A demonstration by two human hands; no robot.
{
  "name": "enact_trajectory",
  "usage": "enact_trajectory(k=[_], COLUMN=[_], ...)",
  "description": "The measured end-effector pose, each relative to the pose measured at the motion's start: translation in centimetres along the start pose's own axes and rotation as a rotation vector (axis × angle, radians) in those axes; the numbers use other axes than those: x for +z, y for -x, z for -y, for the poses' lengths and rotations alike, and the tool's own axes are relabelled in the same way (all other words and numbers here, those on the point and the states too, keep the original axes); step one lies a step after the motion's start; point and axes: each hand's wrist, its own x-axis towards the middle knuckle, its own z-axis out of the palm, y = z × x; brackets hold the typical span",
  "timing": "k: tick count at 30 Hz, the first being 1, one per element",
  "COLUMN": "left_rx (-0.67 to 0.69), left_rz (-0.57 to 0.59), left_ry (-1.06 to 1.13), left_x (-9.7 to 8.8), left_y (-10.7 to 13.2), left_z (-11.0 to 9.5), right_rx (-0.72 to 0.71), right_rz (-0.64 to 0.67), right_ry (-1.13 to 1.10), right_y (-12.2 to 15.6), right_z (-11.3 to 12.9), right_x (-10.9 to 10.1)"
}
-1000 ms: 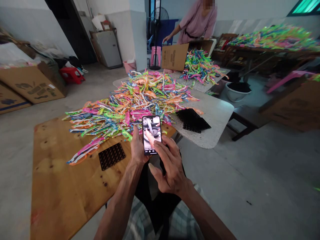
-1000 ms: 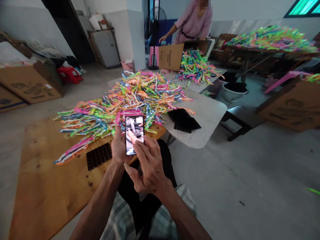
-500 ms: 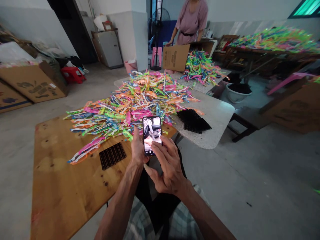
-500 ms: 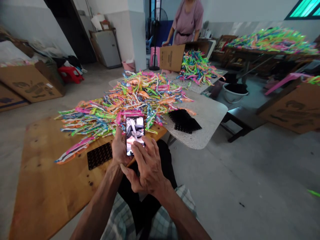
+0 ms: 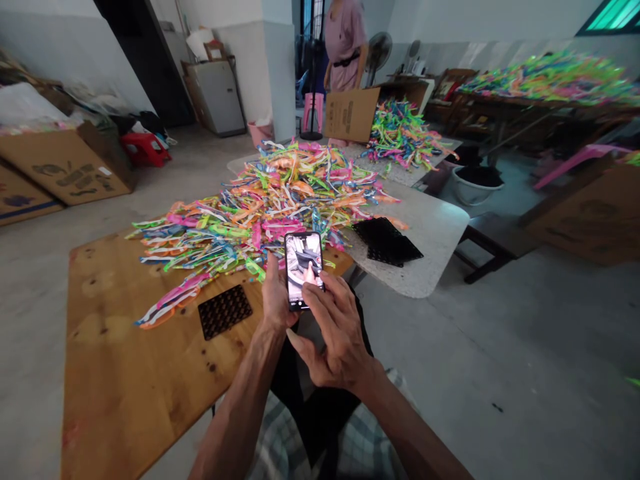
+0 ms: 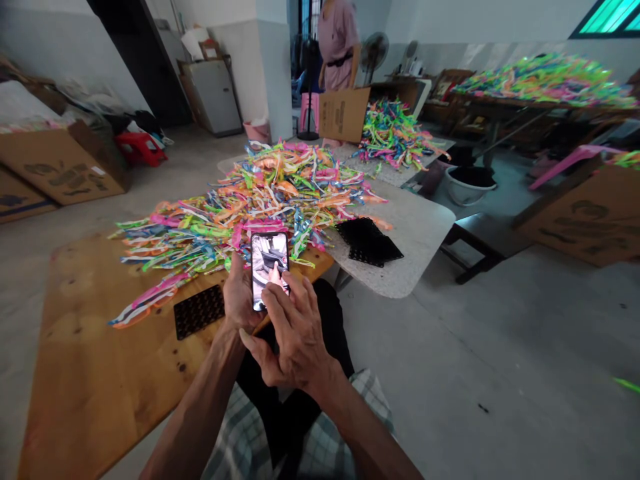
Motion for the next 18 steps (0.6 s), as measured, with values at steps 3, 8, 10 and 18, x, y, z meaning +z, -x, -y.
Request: enact_trajectory(k=[3,8,10,18], left_rx=[0.009,0.038,0.037,0.064], left_rz=[-0.035,-0.034,0.000,-0.012], left_ry=[-0.039,-0.027,-0.020,-0.024], left_x=[0.0,-0.4,-0.6,-0.8], left_y=[-0.1,-0.6,-0.8,-1.0], left_z=[0.1,0.3,0.4,0.6], right_rx=[-0.002,0.000,0.000,0.009], right_rz=[-0.011,-0.028,-0.044,-0.042], right_ry=[-0.001,-0.018,-0.025,-0.009], right_y=[-0.1,0.0,0.1,0.4], right_z=[0.1,0.2,0.3,0.1], right_x=[0.0,-0.2,-0.3,0.0])
